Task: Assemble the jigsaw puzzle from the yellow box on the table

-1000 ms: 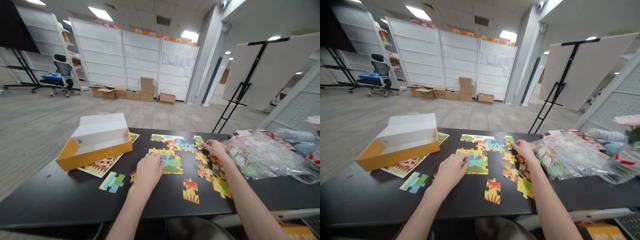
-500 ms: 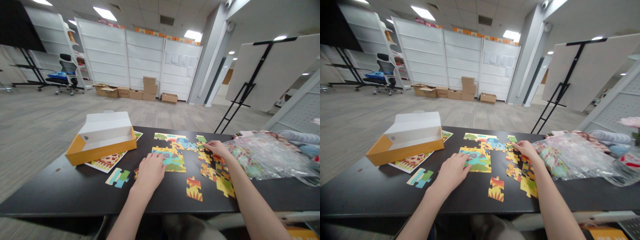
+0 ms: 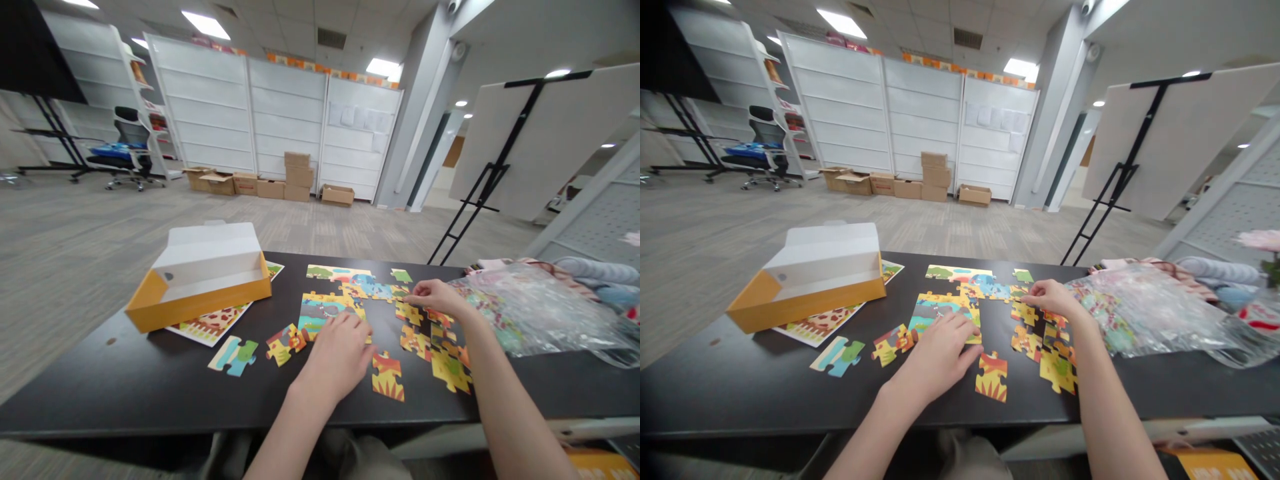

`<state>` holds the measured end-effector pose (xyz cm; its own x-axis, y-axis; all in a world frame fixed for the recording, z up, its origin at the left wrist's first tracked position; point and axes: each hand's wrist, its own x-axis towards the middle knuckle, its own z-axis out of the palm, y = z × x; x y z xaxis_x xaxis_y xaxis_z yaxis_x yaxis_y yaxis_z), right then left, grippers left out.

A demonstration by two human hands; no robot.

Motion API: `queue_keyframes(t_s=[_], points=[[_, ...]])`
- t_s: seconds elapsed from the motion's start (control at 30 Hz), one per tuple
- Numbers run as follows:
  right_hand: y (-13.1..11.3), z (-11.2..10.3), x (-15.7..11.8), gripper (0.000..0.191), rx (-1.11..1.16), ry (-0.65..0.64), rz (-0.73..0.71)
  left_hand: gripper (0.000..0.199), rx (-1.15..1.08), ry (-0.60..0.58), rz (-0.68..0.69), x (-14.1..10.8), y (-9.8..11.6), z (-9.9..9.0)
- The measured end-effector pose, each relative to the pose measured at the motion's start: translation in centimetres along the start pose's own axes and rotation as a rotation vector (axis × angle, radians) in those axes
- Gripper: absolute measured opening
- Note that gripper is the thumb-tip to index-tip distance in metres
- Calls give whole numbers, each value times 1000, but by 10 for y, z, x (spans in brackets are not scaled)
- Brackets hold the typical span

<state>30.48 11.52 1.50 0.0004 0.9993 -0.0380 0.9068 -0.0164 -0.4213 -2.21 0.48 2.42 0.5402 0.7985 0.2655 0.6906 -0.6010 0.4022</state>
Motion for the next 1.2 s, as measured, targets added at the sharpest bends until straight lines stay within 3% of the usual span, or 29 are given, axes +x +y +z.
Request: queue_keyframes(t_s=[0.17,0.33,0.4,0.5,0.57,0.77,0.9,1.07,1.2], points=[[6,-3,-8,37,40,-207,38,24,-26,-70,164,-5,11,13],[12,-10,-15,33,88,-354,34,28,35,-96,193,-6,12,19],[9,-9,-14,32,63,-296,-2,28,38,-97,191,-6,12,19],[-1,-1,-7,33,5,-14,-108,27,42,-104,189,-5,12,18],[-7,9,-2,32,-18,109,-171,27,42,-114,187,-4,12,18],[-7,21,7,27,-21,86,-237,28,39,-131,178,-3,14,15],[-7,21,8,32,-40,193,-287,28,36,-125,182,-5,13,15],[-9,22,6,28,-41,107,-315,27,35,-112,181,-5,13,18],[-2,8,17,35,26,315,-204,27,32,-102,185,-5,12,19]])
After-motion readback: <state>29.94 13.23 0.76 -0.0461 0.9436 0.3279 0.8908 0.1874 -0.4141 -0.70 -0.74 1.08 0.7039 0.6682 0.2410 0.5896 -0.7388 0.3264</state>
